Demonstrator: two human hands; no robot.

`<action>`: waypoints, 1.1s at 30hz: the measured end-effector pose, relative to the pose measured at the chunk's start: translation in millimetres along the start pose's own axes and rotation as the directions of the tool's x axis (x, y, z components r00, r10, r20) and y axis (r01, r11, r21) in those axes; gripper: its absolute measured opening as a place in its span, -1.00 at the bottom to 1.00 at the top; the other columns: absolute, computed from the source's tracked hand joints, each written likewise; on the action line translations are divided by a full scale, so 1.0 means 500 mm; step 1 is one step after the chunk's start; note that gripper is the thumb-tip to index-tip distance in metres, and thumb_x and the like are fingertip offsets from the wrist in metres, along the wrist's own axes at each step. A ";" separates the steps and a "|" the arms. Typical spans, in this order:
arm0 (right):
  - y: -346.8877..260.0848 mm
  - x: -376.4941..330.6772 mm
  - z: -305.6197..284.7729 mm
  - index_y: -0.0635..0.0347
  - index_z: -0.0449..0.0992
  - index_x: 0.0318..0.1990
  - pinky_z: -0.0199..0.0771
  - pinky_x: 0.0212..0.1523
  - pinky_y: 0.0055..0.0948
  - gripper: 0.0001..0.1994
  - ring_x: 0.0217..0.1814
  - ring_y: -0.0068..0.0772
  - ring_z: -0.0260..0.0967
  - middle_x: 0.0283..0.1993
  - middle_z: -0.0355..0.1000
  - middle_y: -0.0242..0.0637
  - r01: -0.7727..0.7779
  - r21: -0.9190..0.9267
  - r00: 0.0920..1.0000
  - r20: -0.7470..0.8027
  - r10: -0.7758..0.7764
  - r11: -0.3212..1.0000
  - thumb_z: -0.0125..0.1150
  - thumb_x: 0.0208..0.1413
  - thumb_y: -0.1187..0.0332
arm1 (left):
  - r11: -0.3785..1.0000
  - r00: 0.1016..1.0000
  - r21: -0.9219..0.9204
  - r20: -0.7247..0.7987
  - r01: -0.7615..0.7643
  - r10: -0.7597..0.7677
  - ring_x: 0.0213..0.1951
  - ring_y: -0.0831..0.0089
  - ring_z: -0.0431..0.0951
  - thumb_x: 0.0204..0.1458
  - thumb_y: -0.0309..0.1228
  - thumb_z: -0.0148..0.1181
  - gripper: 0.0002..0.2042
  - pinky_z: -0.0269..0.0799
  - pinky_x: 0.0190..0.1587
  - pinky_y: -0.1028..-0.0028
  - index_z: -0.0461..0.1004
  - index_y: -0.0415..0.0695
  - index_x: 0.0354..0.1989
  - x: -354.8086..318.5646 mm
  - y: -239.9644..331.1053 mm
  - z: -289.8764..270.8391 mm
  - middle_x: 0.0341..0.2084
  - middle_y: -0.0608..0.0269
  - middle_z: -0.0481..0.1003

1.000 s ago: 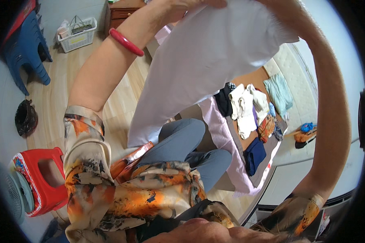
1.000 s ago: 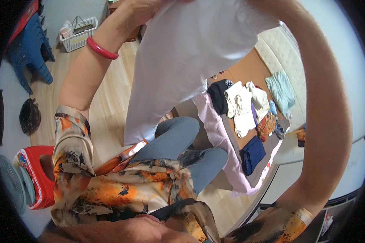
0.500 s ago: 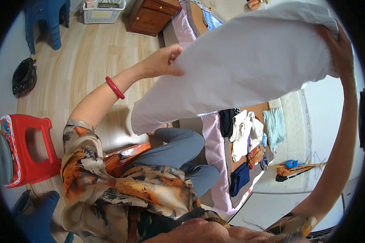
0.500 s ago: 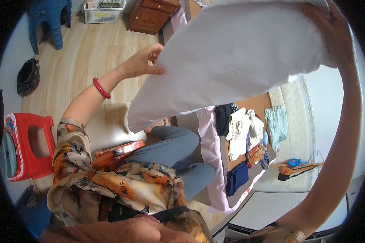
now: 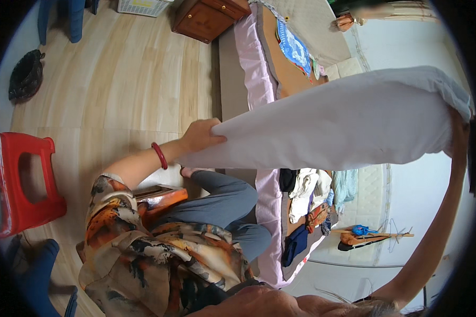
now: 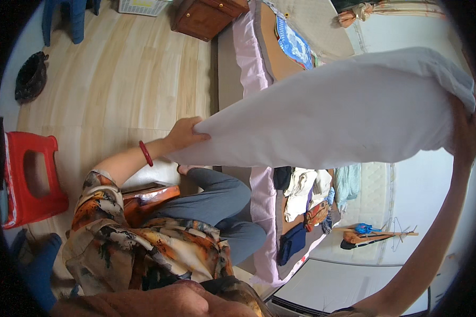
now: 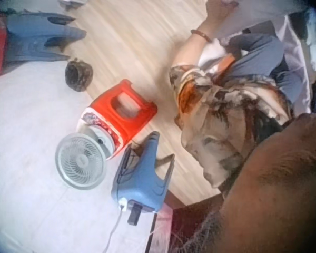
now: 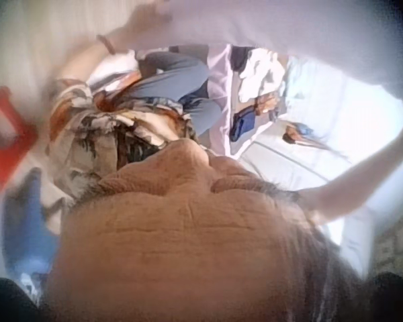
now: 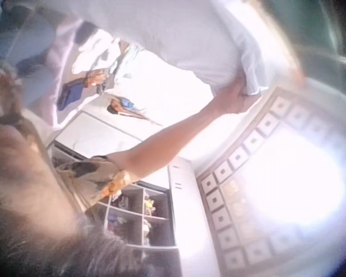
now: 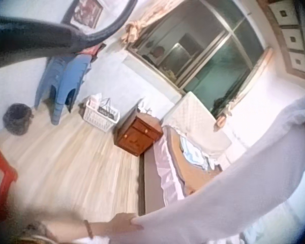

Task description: The person folds various white garments, including pants and shorts, by hand on their lap while sitting and places them into organized piles on a bed.

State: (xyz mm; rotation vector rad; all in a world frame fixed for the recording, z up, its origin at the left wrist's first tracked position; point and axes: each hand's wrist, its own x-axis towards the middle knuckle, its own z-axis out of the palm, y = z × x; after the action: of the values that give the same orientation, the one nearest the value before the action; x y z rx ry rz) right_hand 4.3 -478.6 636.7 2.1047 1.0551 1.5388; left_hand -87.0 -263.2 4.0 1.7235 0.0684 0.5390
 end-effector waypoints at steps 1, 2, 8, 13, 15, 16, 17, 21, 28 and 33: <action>0.007 -0.008 -0.005 -0.04 0.32 0.17 0.35 0.10 -0.26 -0.36 0.02 -0.22 0.40 0.04 0.40 -0.19 -0.003 -0.025 1.000 0.003 0.003 1.000 0.06 0.01 -0.22 | 1.000 0.999 0.002 -0.048 0.013 -0.013 -0.31 0.23 0.53 -0.12 -0.17 0.27 -0.69 0.41 -0.28 0.36 0.50 -0.17 -0.33 -0.021 0.005 0.019 -0.41 0.08 0.52; 0.016 -0.014 -0.013 -0.03 0.33 0.16 0.36 0.08 -0.26 -0.35 0.01 -0.22 0.40 0.03 0.41 -0.19 -0.007 -0.052 1.000 0.005 0.007 0.999 0.06 0.00 -0.22 | 0.998 0.998 0.033 -0.028 -0.062 0.063 -0.33 0.20 0.52 -0.11 -0.19 0.26 -0.71 0.41 -0.29 0.35 0.50 -0.16 -0.34 -0.037 -0.006 0.034 -0.43 0.08 0.51; 0.071 -0.026 -0.045 0.02 0.36 0.10 0.39 0.00 -0.30 -0.34 -0.06 -0.24 0.42 -0.03 0.43 -0.19 -0.043 -0.140 0.999 -0.019 0.041 0.989 0.05 -0.02 -0.26 | 0.939 0.933 -0.009 0.107 -0.344 0.343 -0.32 0.10 0.49 -0.10 -0.36 0.20 -0.80 0.39 -0.27 0.25 0.46 -0.15 -0.30 -0.073 -0.045 0.092 -0.42 0.06 0.47; 0.122 -0.058 -0.073 0.07 0.40 0.05 0.41 -0.06 -0.33 -0.32 -0.11 -0.25 0.43 -0.09 0.45 -0.19 -0.083 -0.225 0.996 -0.036 0.077 0.971 0.04 -0.04 -0.29 | 0.843 0.856 0.161 0.170 -0.513 0.488 -0.29 0.13 0.50 -0.13 -0.40 0.21 -0.79 0.42 -0.25 0.27 0.45 -0.16 -0.29 -0.092 -0.030 0.131 -0.37 0.08 0.47; 0.144 -0.075 -0.084 0.08 0.41 0.03 0.42 -0.09 -0.34 -0.31 -0.14 -0.25 0.44 -0.11 0.46 -0.19 -0.106 -0.269 0.994 -0.043 0.098 0.957 0.04 -0.05 -0.30 | 0.856 0.877 0.197 0.163 -0.479 0.453 -0.28 0.13 0.50 -0.13 -0.41 0.21 -0.79 0.42 -0.25 0.29 0.45 -0.16 -0.29 -0.106 -0.020 0.139 -0.36 0.09 0.48; 0.154 -0.085 -0.091 0.09 0.42 0.02 0.43 -0.10 -0.34 -0.31 -0.15 -0.25 0.44 -0.12 0.46 -0.19 -0.117 -0.293 0.993 -0.047 0.108 0.949 0.04 -0.05 -0.31 | 0.890 0.908 0.193 0.160 -0.413 0.387 -0.28 0.13 0.50 -0.14 -0.42 0.21 -0.79 0.42 -0.25 0.30 0.44 -0.16 -0.28 -0.110 -0.009 0.125 -0.36 0.09 0.48; 0.164 -0.095 -0.100 0.10 0.42 0.01 0.43 -0.12 -0.35 -0.31 -0.16 -0.25 0.45 -0.13 0.47 -0.19 -0.131 -0.317 0.991 -0.053 0.120 0.939 0.04 -0.06 -0.31 | 0.919 0.935 0.191 0.158 -0.345 0.318 -0.29 0.13 0.50 -0.14 -0.43 0.21 -0.78 0.42 -0.25 0.31 0.44 -0.16 -0.28 -0.116 -0.002 0.117 -0.36 0.09 0.48; 0.199 -0.132 -0.136 0.14 0.45 -0.02 0.46 -0.17 -0.37 -0.29 -0.20 -0.26 0.46 -0.17 0.48 -0.19 -0.183 -0.401 0.983 -0.089 0.160 0.898 0.03 -0.08 -0.34 | 0.907 0.909 0.083 -0.016 -0.414 0.416 -0.35 0.18 0.51 -0.15 -0.51 0.20 -0.72 0.44 -0.29 0.33 0.39 -0.15 -0.20 -0.135 0.002 0.114 -0.33 0.15 0.48; 0.245 -0.195 -0.171 0.20 0.49 -0.09 0.49 -0.26 -0.41 -0.25 -0.28 -0.27 0.48 -0.24 0.51 -0.20 -0.251 -0.476 0.968 -0.117 0.223 0.843 0.02 -0.10 -0.38 | 0.694 0.697 0.161 -0.046 -0.701 0.715 -0.42 0.33 0.52 -0.16 -0.58 0.13 -0.65 0.44 -0.45 0.44 0.36 -0.12 -0.12 -0.143 0.013 0.112 -0.21 0.16 0.41; 0.269 -0.210 -0.199 0.22 0.51 -0.10 0.51 -0.32 -0.46 -0.23 -0.32 -0.30 0.49 -0.29 0.53 -0.21 -0.285 -0.536 0.957 -0.119 0.263 0.795 0.03 -0.11 -0.39 | 0.678 0.680 0.090 -0.003 -0.730 0.733 -0.35 0.26 0.51 -0.17 -0.55 0.17 -0.74 0.44 -0.37 0.41 0.41 -0.14 -0.23 -0.148 0.027 0.126 -0.22 0.10 0.41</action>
State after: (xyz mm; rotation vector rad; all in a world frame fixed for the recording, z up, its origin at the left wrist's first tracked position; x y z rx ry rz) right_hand -52.5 -660.6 688.3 1.8644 0.2484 1.7544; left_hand -131.6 -348.6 -14.3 1.7833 -0.6216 1.1789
